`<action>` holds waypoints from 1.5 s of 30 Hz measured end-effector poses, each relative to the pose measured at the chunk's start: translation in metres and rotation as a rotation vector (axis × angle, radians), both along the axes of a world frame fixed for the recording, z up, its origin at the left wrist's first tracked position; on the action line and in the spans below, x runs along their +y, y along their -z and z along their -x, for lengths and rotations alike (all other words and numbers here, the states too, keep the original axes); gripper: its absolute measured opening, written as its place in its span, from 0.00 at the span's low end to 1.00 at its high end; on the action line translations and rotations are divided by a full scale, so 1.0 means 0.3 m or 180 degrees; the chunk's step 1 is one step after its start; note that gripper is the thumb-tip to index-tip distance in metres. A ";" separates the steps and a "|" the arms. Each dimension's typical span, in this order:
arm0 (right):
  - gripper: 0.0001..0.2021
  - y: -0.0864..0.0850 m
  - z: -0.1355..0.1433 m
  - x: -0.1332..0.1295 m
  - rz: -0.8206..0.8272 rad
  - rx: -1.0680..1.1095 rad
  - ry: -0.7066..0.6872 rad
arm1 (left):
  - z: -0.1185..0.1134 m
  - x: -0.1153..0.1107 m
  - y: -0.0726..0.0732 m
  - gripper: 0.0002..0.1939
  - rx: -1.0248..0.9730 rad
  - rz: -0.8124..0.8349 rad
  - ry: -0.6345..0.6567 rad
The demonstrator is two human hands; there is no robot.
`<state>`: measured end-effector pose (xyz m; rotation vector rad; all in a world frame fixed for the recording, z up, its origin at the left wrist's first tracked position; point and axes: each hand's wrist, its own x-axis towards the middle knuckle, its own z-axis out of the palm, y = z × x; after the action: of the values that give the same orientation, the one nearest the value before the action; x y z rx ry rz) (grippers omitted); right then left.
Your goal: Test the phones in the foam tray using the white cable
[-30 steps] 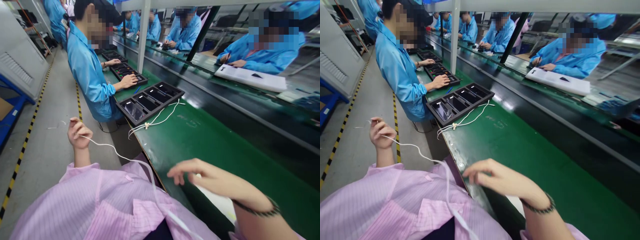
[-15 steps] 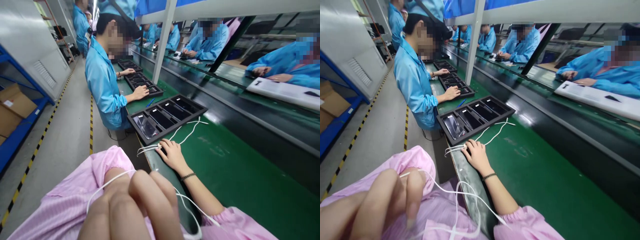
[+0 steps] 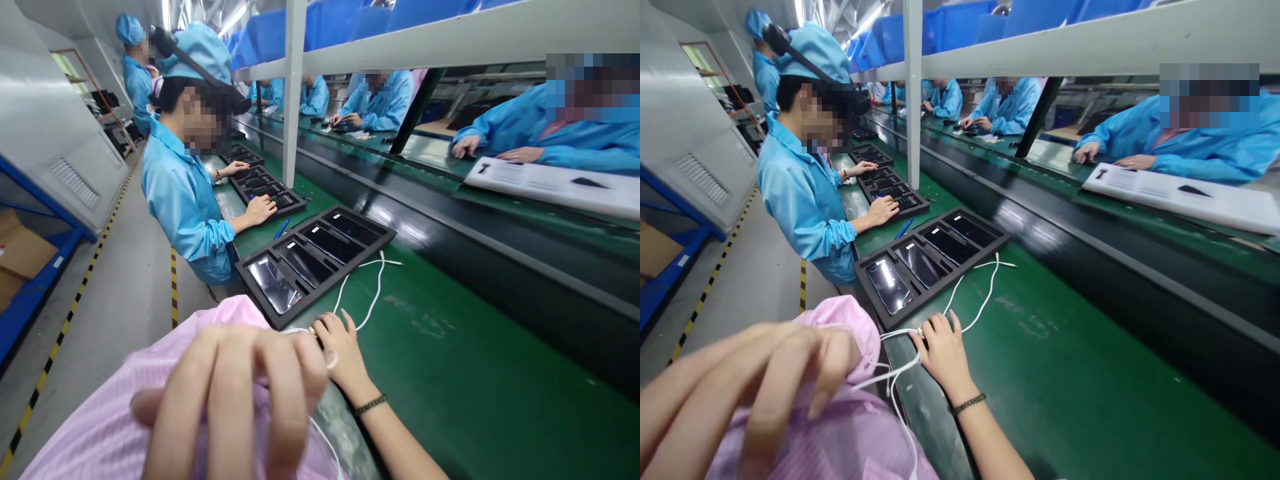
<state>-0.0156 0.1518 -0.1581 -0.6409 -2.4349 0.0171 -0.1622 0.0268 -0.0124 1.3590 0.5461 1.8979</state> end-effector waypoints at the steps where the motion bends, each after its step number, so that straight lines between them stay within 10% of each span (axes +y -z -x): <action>1: 0.24 0.002 -0.001 0.004 0.0016 -0.0003 -0.0033 | 0.072 0.052 -0.013 0.30 -0.0020 -0.0322 0.0049; 5: 0.28 0.013 -0.008 0.015 0.0075 0.0015 -0.0083 | 0.317 0.129 -0.044 0.22 -0.0394 -0.0813 0.0441; 9: 0.29 0.018 -0.016 0.013 0.0120 0.0075 -0.0152 | 0.462 -0.028 -0.067 0.12 -0.0359 -0.0579 0.1502; 14: 0.25 0.015 -0.021 0.030 0.0439 0.0264 -0.0270 | 0.528 -0.195 -0.060 0.15 0.0350 0.0179 0.0747; 21: 0.23 0.046 -0.029 0.055 0.1037 0.0541 0.0070 | 0.227 0.002 0.182 0.18 0.1492 0.2209 0.0485; 25: 0.23 0.037 -0.051 0.032 0.1095 0.0572 0.0541 | 0.012 0.107 0.310 0.20 0.3759 0.2755 -0.0916; 31: 0.11 0.023 -0.082 -0.010 0.1206 0.0422 0.0625 | -0.051 0.138 0.331 0.18 0.5159 0.2831 -0.1161; 45: 0.14 0.045 -0.114 -0.003 0.1671 0.0487 0.0818 | -0.145 0.135 0.387 0.15 0.4389 0.2754 -0.1500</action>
<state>0.0187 0.1510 -0.1716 -1.1323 -2.1849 0.5929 -0.1186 0.0673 -0.1285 1.7600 2.1560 0.4593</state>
